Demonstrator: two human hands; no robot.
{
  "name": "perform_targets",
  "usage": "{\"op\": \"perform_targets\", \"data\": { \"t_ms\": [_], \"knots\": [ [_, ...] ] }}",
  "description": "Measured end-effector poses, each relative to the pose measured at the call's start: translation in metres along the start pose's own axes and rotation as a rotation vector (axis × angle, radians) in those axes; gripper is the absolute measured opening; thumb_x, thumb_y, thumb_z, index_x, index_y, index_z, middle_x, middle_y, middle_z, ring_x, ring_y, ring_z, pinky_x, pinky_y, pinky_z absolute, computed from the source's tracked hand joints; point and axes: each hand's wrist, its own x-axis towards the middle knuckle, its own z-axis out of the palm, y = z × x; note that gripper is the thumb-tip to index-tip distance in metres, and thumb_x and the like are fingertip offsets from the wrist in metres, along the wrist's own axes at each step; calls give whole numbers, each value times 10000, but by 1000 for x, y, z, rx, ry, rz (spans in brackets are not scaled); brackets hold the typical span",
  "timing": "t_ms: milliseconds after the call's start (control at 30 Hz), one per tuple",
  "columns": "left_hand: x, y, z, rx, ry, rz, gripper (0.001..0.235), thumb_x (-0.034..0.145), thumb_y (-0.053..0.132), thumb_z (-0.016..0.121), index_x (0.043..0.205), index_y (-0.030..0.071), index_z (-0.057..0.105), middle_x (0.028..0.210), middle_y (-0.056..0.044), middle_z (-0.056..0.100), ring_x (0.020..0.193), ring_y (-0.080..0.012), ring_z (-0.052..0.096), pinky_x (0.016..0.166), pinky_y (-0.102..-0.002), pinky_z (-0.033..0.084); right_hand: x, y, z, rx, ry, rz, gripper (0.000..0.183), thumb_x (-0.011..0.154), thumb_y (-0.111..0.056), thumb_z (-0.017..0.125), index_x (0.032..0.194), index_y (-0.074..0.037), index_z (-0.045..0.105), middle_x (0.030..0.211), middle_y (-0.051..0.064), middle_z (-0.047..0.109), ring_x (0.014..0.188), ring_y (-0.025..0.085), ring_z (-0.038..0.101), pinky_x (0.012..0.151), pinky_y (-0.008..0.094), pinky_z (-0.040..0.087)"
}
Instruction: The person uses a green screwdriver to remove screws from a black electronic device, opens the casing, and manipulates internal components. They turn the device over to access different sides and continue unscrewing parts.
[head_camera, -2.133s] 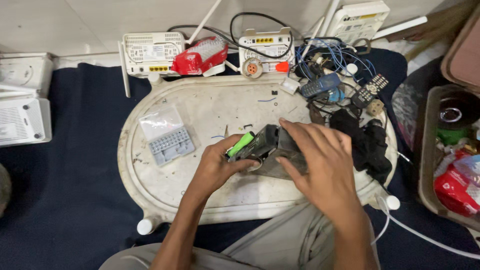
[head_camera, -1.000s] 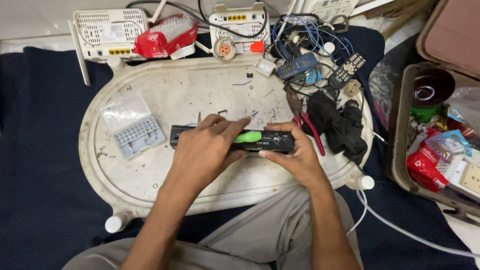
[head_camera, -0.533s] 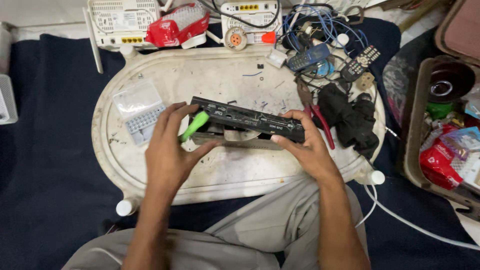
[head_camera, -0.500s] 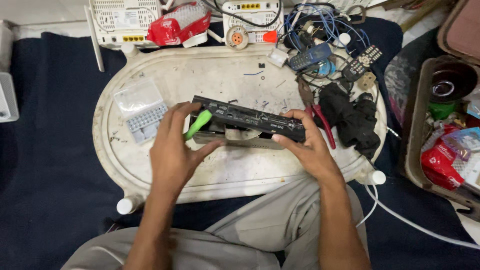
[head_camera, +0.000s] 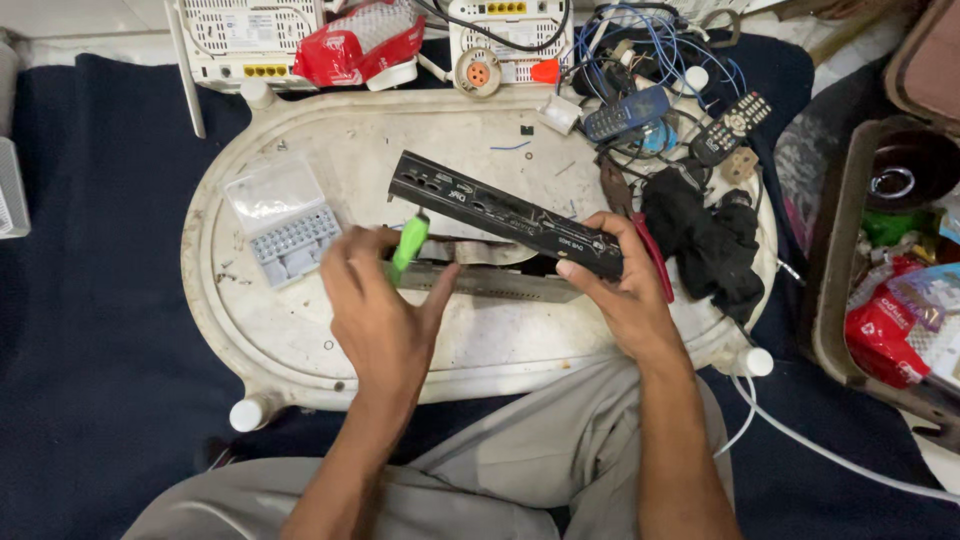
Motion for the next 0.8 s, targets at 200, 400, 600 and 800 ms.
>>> {"op": "perform_targets", "data": {
  "t_ms": [200, 400, 600, 800],
  "knots": [
    [-5, -1, 2, -152, -248, 203, 485, 757, 104, 821, 1230, 154, 729, 1146, -60, 675, 979, -256, 689, 750, -366, 564, 2, 8, 0, 122, -4, 74, 491, 883, -28, 779, 1300, -94, 527, 1097, -22, 592, 1001, 57, 547, 865, 212, 458],
    [-12, 0, 11, -13, -174, 303, 379, 858, 50, 731, 1230, 126, 722, 1179, -67, 686, 976, -230, 702, 763, -329, 571, 0, 4, -2, 111, -24, 109, 514, 875, -15, 777, 1314, -89, 520, 1128, -6, 603, 1031, 63, 565, 896, 214, 476],
    [-20, 5, 17, 144, -180, 351, 418, 860, 58, 669, 1278, 44, 687, 1217, -97, 677, 1116, -245, 677, 862, -337, 586, -3, -6, -2, 79, -69, 135, 468, 883, -45, 761, 1283, -87, 523, 1182, -8, 624, 1045, 57, 570, 884, 211, 484],
    [-25, 9, 13, 179, -278, 339, 433, 828, 184, 696, 1239, 48, 687, 1217, -109, 656, 1102, -277, 650, 755, -333, 572, -2, -7, 5, -53, -89, 102, 516, 877, -66, 788, 1304, -103, 501, 1126, -14, 569, 1036, 66, 531, 881, 207, 450]
  ]
}}
